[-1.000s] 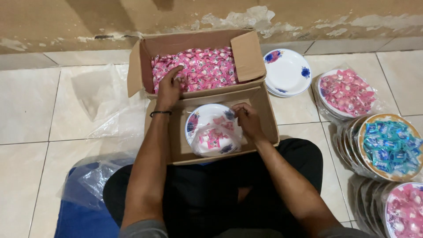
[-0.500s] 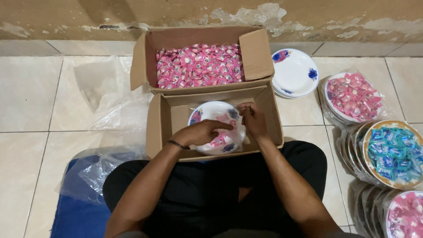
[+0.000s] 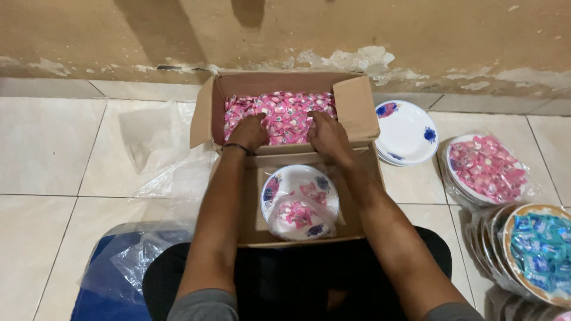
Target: The person scoops pink wrapped candies from a large cardboard box into a plastic bag placed inside a smaller box. They repeat this process until the bag is full, then remove the filled bag and place it on a stack of similar bags on the floor.
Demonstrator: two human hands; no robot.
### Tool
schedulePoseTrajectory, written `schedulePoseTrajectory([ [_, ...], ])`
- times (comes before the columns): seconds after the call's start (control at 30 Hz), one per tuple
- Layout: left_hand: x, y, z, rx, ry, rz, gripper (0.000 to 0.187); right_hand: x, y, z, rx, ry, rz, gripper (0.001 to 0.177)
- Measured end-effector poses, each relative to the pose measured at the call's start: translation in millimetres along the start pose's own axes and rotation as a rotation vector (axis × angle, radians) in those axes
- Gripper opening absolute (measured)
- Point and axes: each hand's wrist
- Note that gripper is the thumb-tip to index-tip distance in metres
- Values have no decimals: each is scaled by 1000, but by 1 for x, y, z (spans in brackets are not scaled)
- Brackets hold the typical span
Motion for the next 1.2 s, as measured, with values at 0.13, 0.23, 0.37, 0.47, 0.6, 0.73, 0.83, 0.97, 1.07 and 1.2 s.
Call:
schedulePoseTrajectory([
  [0.13, -22, -1, -7, -64, -23, 341, 95, 22, -3, -3, -73, 382, 398, 79],
  [0.23, -6, 27, 5, 4, -29, 428, 86, 13, -20, 27, 0, 520, 614, 115],
  [0.37, -18, 7, 0, -43, 54, 421, 65, 28, 8, -17, 1, 461, 705, 75],
  [0.47, -31, -2, -4, -121, 91, 376, 61, 34, 35, -68, 34, 428, 621, 58],
  [0.6, -11, 30, 11, -226, 61, 184, 53, 31, 33, -99, 279, 395, 417, 43],
  [0.73, -51, 1, -5, -279, -67, 38, 54, 7, 23, -71, 767, 448, 267, 25],
  [0.83, -43, 13, 10, -321, -73, -102, 48, 5, 11, -59, 792, 393, 236, 31],
  [0.97, -57, 4, 5, -477, -42, -176, 50, -6, 2, -31, 885, 410, 120, 39],
  [1.07, -96, -32, -14, -667, -11, -215, 52, -7, 2, -35, 946, 416, 53, 41],
  [1.2, -101, -38, -11, -660, -34, -230, 51, -16, -8, -13, 903, 371, 22, 45],
])
Point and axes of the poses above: each hand's wrist, its own x-axis towards the middle knuckle, its own y-axis out of the palm, z = x × y, and after that the axes turned 15 degrees about x, right-handed
